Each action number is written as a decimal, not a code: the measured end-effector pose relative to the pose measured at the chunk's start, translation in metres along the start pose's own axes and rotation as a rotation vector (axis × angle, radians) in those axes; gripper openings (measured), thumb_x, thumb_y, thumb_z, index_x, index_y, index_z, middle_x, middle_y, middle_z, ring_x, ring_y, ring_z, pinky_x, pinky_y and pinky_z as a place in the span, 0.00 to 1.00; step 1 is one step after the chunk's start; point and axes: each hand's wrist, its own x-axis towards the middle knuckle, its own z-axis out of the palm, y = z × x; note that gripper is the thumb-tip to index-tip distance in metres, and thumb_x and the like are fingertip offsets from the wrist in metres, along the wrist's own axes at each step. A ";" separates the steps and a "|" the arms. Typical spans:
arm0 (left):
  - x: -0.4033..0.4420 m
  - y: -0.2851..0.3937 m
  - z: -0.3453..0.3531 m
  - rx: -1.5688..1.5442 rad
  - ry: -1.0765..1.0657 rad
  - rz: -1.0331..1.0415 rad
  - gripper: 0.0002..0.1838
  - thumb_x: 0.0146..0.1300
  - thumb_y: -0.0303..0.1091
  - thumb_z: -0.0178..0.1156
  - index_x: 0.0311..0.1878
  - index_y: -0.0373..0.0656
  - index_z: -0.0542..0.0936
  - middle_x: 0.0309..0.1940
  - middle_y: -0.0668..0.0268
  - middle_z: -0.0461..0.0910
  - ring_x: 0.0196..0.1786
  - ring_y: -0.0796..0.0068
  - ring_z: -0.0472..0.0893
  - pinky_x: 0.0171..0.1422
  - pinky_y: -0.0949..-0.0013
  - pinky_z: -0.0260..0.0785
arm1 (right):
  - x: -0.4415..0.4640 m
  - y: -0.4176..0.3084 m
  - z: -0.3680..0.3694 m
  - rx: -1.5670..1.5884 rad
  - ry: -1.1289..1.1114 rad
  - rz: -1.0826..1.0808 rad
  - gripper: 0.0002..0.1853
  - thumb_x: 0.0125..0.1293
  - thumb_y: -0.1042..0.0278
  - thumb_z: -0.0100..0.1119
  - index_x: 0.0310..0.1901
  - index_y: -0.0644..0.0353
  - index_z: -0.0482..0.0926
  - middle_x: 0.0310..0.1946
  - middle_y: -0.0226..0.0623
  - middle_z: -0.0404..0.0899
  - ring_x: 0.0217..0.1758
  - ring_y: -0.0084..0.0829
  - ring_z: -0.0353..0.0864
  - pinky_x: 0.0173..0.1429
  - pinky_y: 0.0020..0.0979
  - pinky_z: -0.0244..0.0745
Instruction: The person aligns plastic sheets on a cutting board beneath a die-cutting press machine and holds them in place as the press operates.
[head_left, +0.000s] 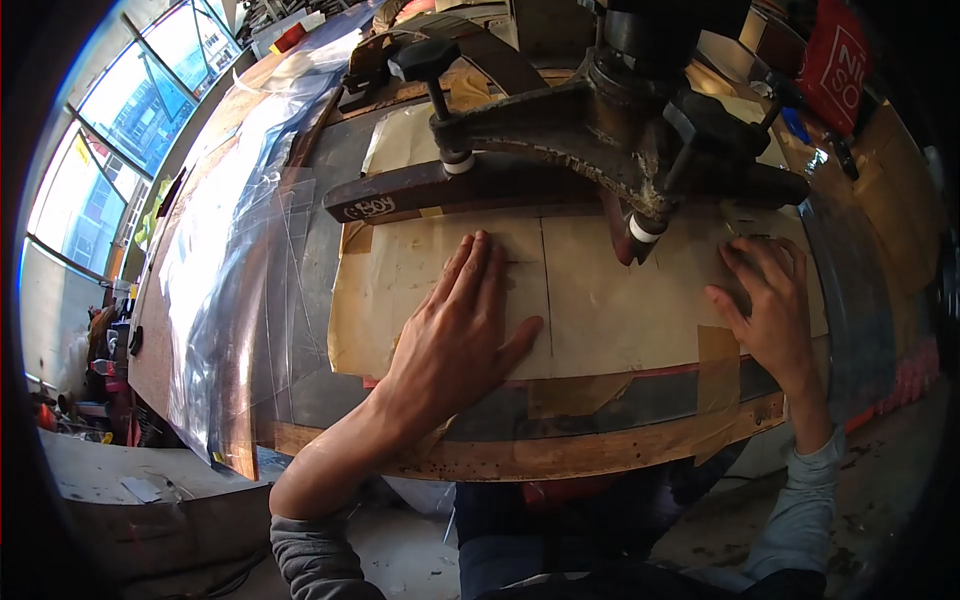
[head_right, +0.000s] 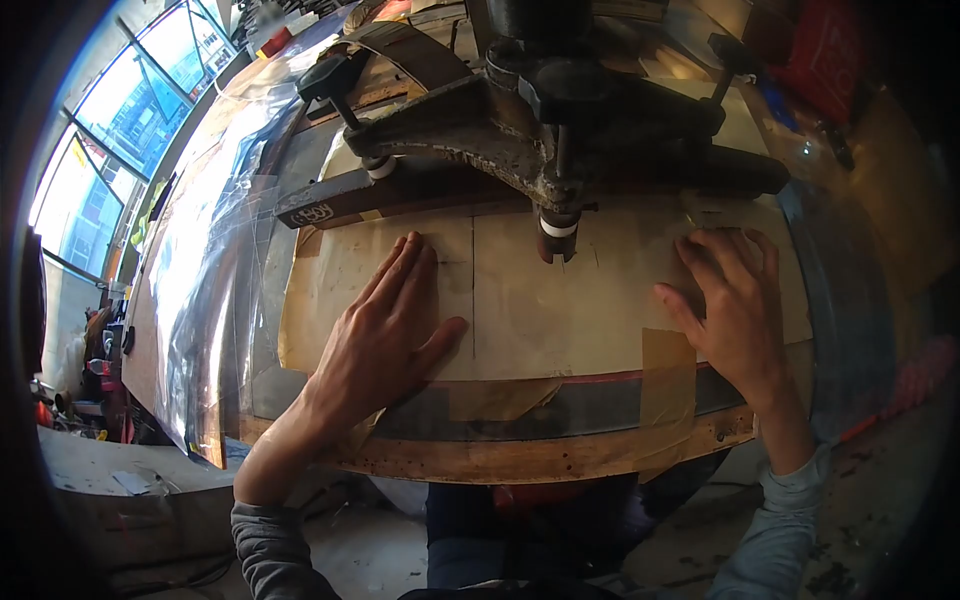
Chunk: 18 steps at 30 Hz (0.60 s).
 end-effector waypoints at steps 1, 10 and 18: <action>0.001 -0.001 0.000 0.005 0.001 0.002 0.36 0.65 0.45 0.60 0.62 0.20 0.66 0.64 0.31 0.64 0.69 0.40 0.66 0.71 0.54 0.63 | 0.000 0.000 0.001 -0.005 0.001 0.000 0.21 0.57 0.59 0.69 0.46 0.67 0.82 0.47 0.41 0.78 0.52 0.40 0.76 0.66 0.47 0.61; 0.002 -0.001 0.001 -0.001 -0.012 -0.014 0.35 0.65 0.44 0.60 0.63 0.21 0.66 0.65 0.32 0.63 0.70 0.41 0.65 0.73 0.54 0.61 | 0.001 0.003 0.005 -0.028 -0.003 0.015 0.21 0.58 0.58 0.68 0.47 0.65 0.82 0.48 0.38 0.78 0.53 0.37 0.76 0.67 0.46 0.60; 0.004 0.002 -0.001 0.005 -0.027 -0.041 0.35 0.65 0.44 0.60 0.65 0.23 0.66 0.67 0.36 0.63 0.71 0.43 0.64 0.73 0.53 0.61 | 0.000 0.006 0.007 -0.032 -0.029 0.043 0.20 0.59 0.58 0.67 0.48 0.64 0.82 0.49 0.36 0.78 0.55 0.35 0.75 0.67 0.44 0.60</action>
